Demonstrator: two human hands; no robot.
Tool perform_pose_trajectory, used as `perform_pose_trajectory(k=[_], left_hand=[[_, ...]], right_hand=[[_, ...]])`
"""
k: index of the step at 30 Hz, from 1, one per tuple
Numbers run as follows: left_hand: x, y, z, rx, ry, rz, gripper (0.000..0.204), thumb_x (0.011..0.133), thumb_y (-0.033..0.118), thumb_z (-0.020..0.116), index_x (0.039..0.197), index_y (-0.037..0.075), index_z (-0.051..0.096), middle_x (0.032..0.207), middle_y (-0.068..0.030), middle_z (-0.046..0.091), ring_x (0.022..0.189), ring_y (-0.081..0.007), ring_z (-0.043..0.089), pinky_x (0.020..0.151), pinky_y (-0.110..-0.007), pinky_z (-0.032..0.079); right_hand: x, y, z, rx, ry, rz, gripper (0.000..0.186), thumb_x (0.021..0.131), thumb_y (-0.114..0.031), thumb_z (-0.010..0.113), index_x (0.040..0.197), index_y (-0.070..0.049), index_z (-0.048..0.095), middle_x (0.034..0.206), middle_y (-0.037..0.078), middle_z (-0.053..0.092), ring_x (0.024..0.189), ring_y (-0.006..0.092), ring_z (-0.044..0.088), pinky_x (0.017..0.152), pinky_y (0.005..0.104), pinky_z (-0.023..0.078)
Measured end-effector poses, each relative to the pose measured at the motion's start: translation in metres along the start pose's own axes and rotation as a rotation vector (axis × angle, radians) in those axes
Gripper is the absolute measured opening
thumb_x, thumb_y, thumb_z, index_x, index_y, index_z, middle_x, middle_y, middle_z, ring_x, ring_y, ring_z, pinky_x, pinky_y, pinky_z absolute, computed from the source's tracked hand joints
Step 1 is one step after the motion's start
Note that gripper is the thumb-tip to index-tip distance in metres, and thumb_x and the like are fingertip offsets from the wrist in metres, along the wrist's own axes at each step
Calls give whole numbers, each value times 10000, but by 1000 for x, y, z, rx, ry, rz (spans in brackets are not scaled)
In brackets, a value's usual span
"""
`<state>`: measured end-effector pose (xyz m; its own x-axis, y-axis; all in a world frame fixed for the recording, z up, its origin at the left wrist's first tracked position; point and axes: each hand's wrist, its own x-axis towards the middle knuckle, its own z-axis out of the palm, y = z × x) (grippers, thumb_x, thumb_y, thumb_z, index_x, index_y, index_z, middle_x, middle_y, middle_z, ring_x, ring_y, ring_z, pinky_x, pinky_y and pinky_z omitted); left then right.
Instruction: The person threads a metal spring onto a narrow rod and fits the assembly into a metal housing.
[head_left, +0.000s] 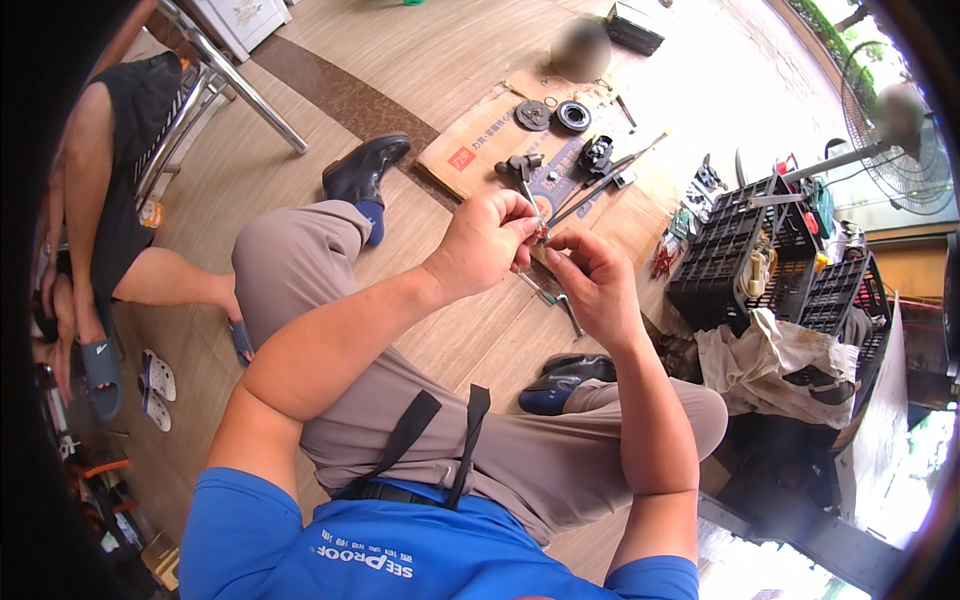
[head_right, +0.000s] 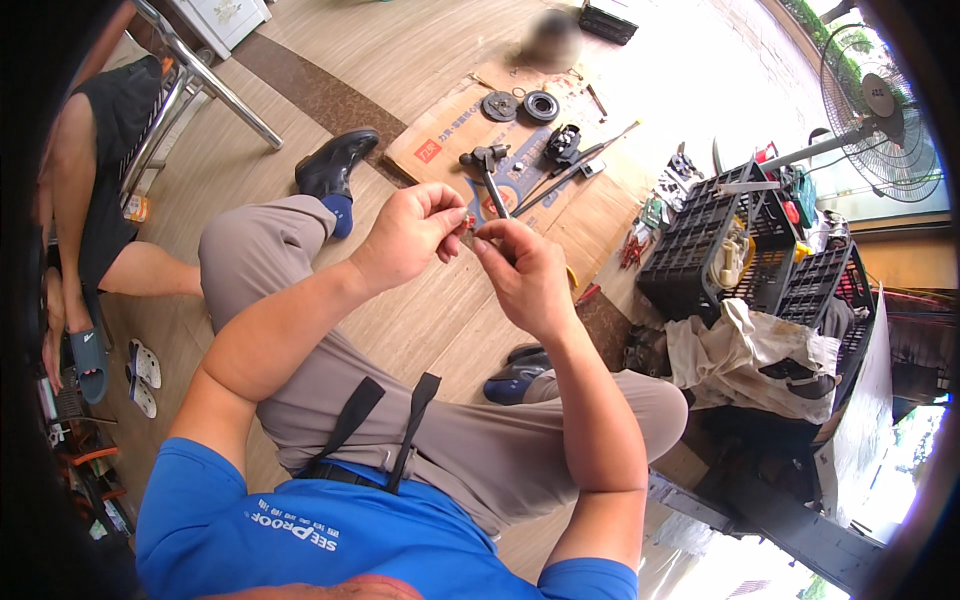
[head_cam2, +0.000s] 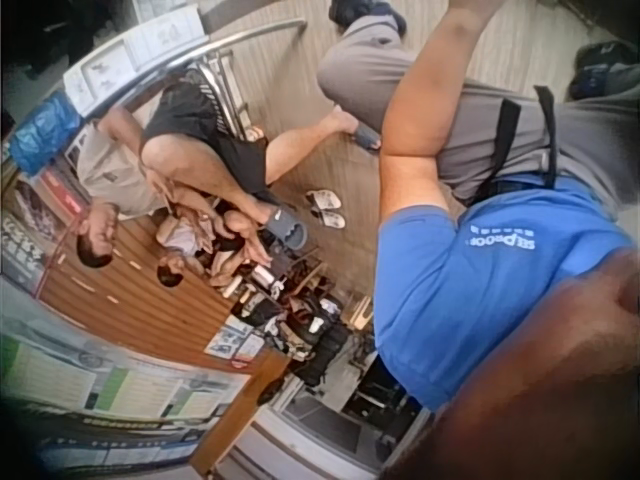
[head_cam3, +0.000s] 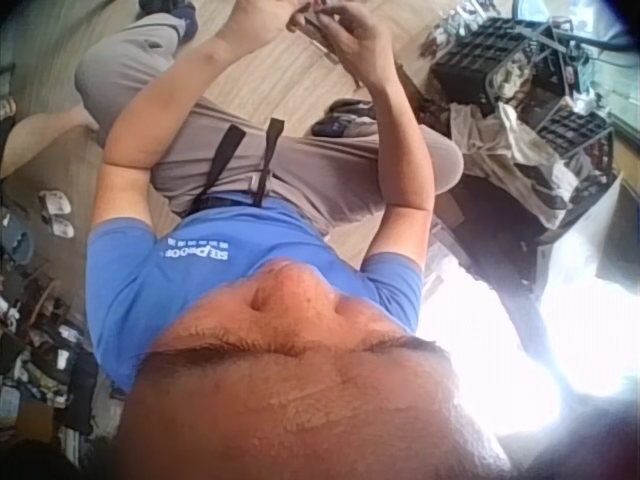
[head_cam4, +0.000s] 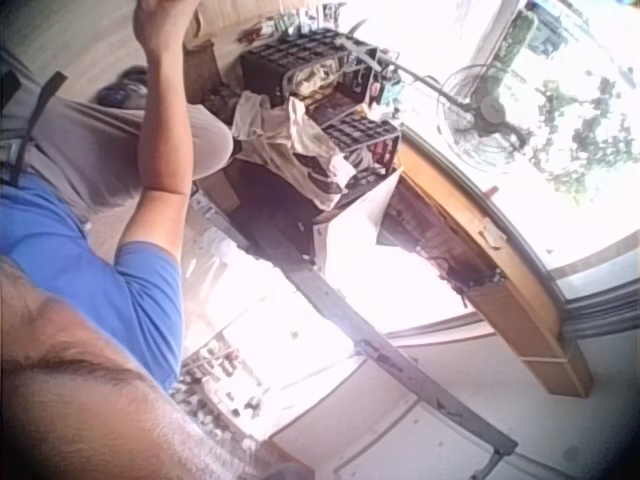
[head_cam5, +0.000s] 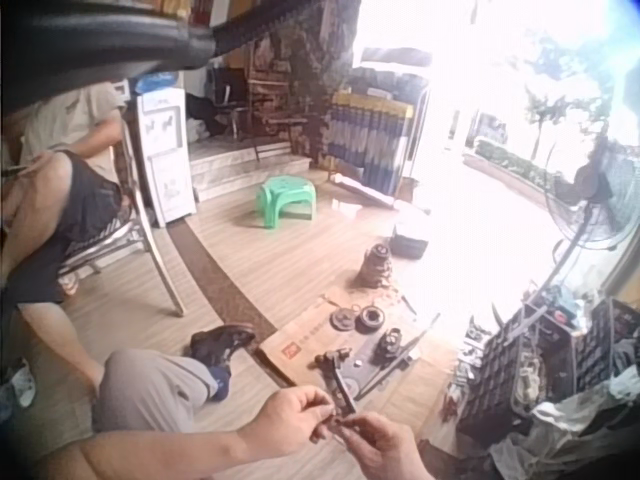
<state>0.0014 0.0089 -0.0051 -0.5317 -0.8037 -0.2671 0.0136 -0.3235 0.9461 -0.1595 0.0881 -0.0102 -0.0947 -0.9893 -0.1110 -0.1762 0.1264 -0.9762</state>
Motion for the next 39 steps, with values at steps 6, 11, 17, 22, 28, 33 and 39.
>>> perform_pose_trajectory(k=[6,11,17,22,28,33,39], left_hand=[[-2,0,4,65,-3,-5,101,965,79,537,917,2,582,728,-23,588,581,-70,558,528,-229,488],[-5,-4,7,194,-45,54,93,955,57,534,902,-5,579,730,-24,593,581,-73,563,529,-225,485],[-8,-1,10,225,-82,52,89,948,49,539,894,-8,579,732,-25,596,589,-69,567,531,-222,485],[-8,-2,10,204,-122,46,84,948,55,542,904,-7,579,745,-27,603,597,-64,569,528,-216,485],[-7,-2,10,227,-109,6,81,949,55,539,902,1,579,746,-30,607,591,-69,574,522,-213,481],[-7,-3,9,275,-88,-9,84,947,55,537,895,3,578,729,-29,605,586,-69,576,511,-214,480],[-7,-3,12,270,-98,-6,83,945,56,540,894,2,577,744,-32,608,586,-69,576,508,-214,479]], right_hand=[[-3,-18,0,-46,30,1,87,910,-81,634,936,3,631,658,-44,544,609,16,434,521,205,359],[0,-21,-7,-132,97,-55,84,901,-84,644,913,-2,630,652,-30,548,605,27,446,529,211,377],[6,-15,-10,-164,139,-95,82,899,-83,644,899,-2,633,633,-32,531,597,32,444,523,216,376],[9,-7,-10,-129,143,-106,82,903,-82,640,892,0,634,630,-38,523,591,34,439,520,216,375],[6,-8,-11,-123,112,-104,82,909,-78,633,902,3,634,634,-28,532,597,38,446,525,218,380],[4,-15,-6,-132,97,-120,88,907,-82,632,911,5,635,640,-7,551,597,49,461,528,233,392],[9,-4,-12,-224,139,-129,125,905,-119,636,919,5,637,636,19,547,590,65,466,530,251,398]])
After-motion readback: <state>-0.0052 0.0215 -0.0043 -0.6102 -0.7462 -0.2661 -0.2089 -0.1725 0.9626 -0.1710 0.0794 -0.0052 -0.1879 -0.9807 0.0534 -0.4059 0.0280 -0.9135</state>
